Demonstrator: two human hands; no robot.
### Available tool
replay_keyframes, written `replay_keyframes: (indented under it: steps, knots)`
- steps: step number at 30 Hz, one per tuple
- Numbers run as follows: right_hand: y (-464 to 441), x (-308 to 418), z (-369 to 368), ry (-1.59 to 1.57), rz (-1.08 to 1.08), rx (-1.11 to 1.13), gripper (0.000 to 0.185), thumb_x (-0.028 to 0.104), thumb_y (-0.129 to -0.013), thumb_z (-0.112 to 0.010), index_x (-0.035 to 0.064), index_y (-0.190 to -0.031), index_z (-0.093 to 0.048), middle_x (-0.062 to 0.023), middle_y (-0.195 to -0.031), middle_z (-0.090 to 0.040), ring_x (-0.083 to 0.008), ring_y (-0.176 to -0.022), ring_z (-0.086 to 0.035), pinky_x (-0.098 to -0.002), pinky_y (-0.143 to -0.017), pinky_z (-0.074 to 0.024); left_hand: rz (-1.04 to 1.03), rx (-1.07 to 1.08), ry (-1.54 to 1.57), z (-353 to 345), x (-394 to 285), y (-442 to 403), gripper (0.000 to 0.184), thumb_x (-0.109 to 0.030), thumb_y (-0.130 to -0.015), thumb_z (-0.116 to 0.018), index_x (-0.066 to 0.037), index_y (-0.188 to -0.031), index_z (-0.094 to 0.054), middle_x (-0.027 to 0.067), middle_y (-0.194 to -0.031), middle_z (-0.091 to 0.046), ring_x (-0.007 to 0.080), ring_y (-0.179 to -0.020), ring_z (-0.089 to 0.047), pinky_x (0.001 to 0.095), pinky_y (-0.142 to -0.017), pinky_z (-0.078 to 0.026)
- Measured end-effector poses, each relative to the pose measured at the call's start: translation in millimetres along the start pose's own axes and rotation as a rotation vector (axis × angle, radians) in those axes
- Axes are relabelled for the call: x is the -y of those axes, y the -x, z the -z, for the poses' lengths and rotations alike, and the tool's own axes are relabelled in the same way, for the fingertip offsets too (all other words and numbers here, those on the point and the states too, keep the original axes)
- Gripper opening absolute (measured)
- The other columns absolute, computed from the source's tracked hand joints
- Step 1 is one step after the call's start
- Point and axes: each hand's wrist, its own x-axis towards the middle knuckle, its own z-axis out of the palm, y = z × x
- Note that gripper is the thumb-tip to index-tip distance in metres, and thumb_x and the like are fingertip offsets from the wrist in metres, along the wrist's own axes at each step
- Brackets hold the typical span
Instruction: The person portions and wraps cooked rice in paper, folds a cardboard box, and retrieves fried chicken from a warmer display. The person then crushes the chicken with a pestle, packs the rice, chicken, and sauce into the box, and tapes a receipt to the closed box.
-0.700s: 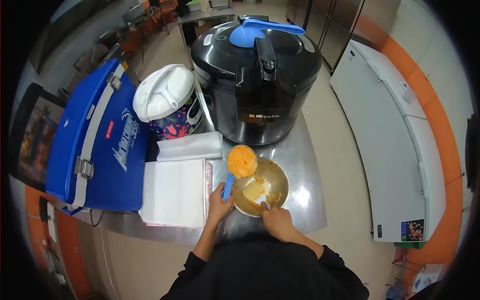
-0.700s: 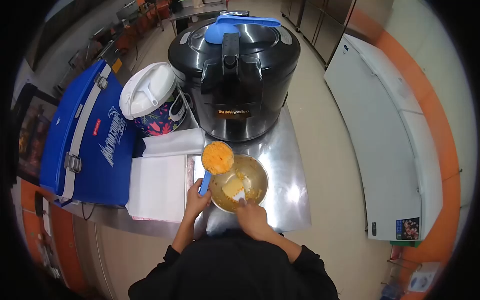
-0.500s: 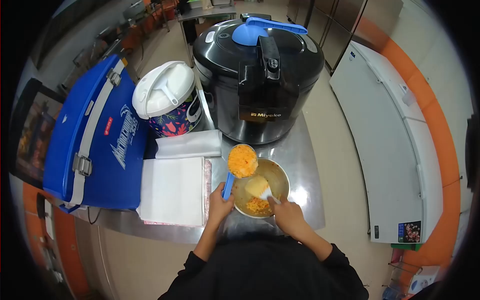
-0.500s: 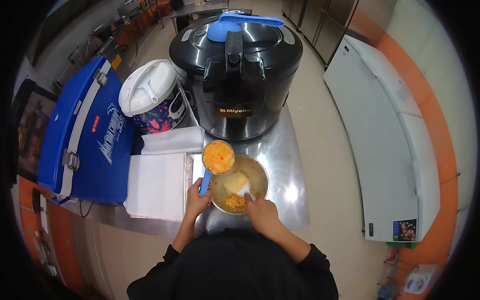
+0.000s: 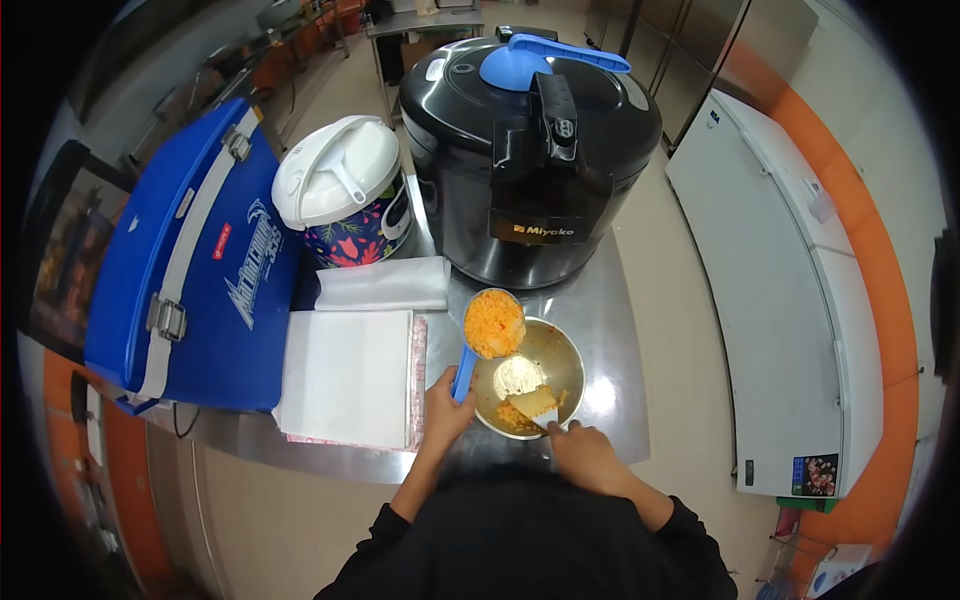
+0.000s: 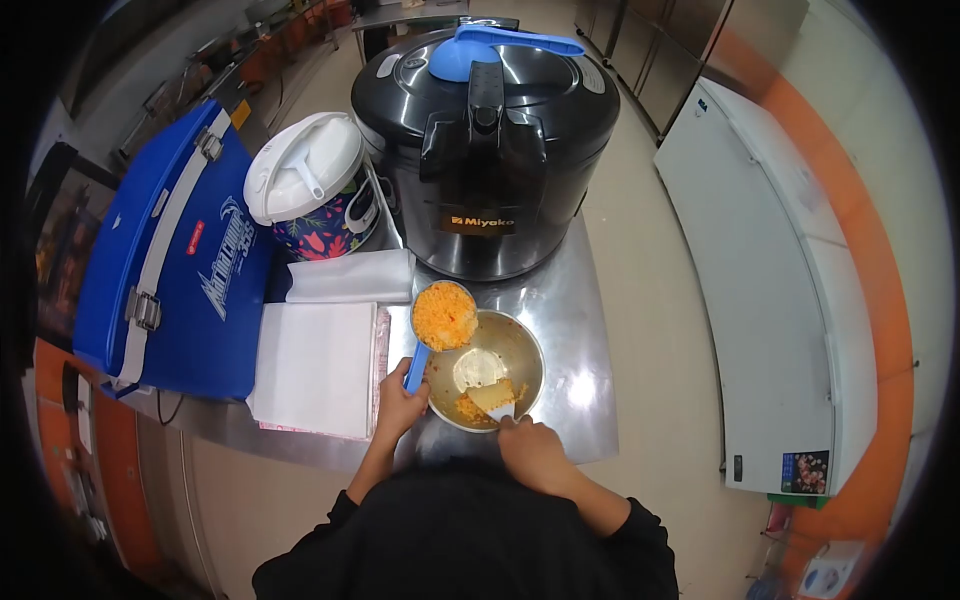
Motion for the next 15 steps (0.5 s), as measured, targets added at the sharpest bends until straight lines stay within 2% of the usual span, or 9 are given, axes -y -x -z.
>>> replay_keyframes:
  steps: [4, 6, 9, 11, 13, 15]
  knots:
    - [-5, -5, -3, -0.008, -0.085, -0.004, 0.028, 0.007, -0.086, -0.050, -0.0117, -0.106, -0.055, -0.0294, -0.087, -0.064, -0.0377, -0.070, -0.069, -0.0438, -0.061, -0.0572, -0.019, 0.010, -0.023, -5, -1, 6, 0.020, 0.000, -0.080, -0.056, 0.000, -0.100, -0.058, 0.0047, -0.067, -0.059, 0.0098, -0.045, -0.054, 0.0250, -0.042, -0.043]
    - [-3, -3, -3, 0.010, -0.118, 0.003, 0.028, 0.007, -0.086, -0.050, -0.0114, -0.107, -0.055, -0.0289, -0.086, -0.064, -0.0379, -0.071, -0.069, -0.0438, -0.061, -0.0572, -0.036, -0.039, -0.054, -8, 11, 3, 0.023, -0.003, -0.077, -0.058, -0.001, -0.100, -0.062, 0.0102, -0.076, -0.065, 0.0201, -0.066, -0.065, 0.0323, -0.063, -0.051]
    - [14, -1, 8, 0.004, -0.044, 0.077, 0.030, 0.005, -0.086, -0.050, -0.0109, -0.110, -0.054, -0.0292, -0.084, -0.064, -0.0372, -0.074, -0.069, -0.0448, -0.063, -0.0570, -0.034, -0.041, -0.017, -9, 6, 5, 0.025, -0.003, -0.076, -0.058, -0.001, -0.101, -0.062, 0.0122, -0.080, -0.066, 0.0223, -0.072, -0.066, 0.0333, -0.069, -0.051]
    - [11, -6, 16, -0.009, -0.116, -0.037, 0.031, 0.003, -0.084, -0.049, -0.0117, -0.111, -0.054, -0.0298, -0.084, -0.064, -0.0390, -0.077, -0.068, -0.0470, -0.066, -0.0562, -0.029, -0.016, -0.042, -10, 3, 6, 0.025, -0.003, -0.076, -0.058, -0.001, -0.101, -0.062, 0.0123, -0.081, -0.066, 0.0221, -0.071, -0.065, 0.0333, -0.067, -0.051]
    - [12, -20, 19, -0.059, -0.057, 0.019, 0.032, 0.002, -0.084, -0.049, -0.0123, -0.111, -0.053, -0.0300, -0.084, -0.064, -0.0402, -0.077, -0.068, -0.0475, -0.067, -0.0558, -0.031, -0.001, -0.071, -8, -10, 7, 0.026, -0.003, -0.076, -0.058, -0.001, -0.101, -0.062, 0.0124, -0.082, -0.066, 0.0220, -0.069, -0.065, 0.0333, -0.066, -0.050]
    - [9, -31, 31, -0.108, 0.009, 0.071, 0.033, 0.001, -0.083, -0.048, -0.0130, -0.112, -0.053, -0.0302, -0.085, -0.064, -0.0415, -0.077, -0.067, -0.0481, -0.068, -0.0555, -0.156, -0.030, -0.131, -8, -25, 11, 0.025, -0.003, -0.076, -0.058, 0.000, -0.101, -0.062, 0.0128, -0.080, -0.066, 0.0217, -0.067, -0.064, 0.0328, -0.064, -0.050]
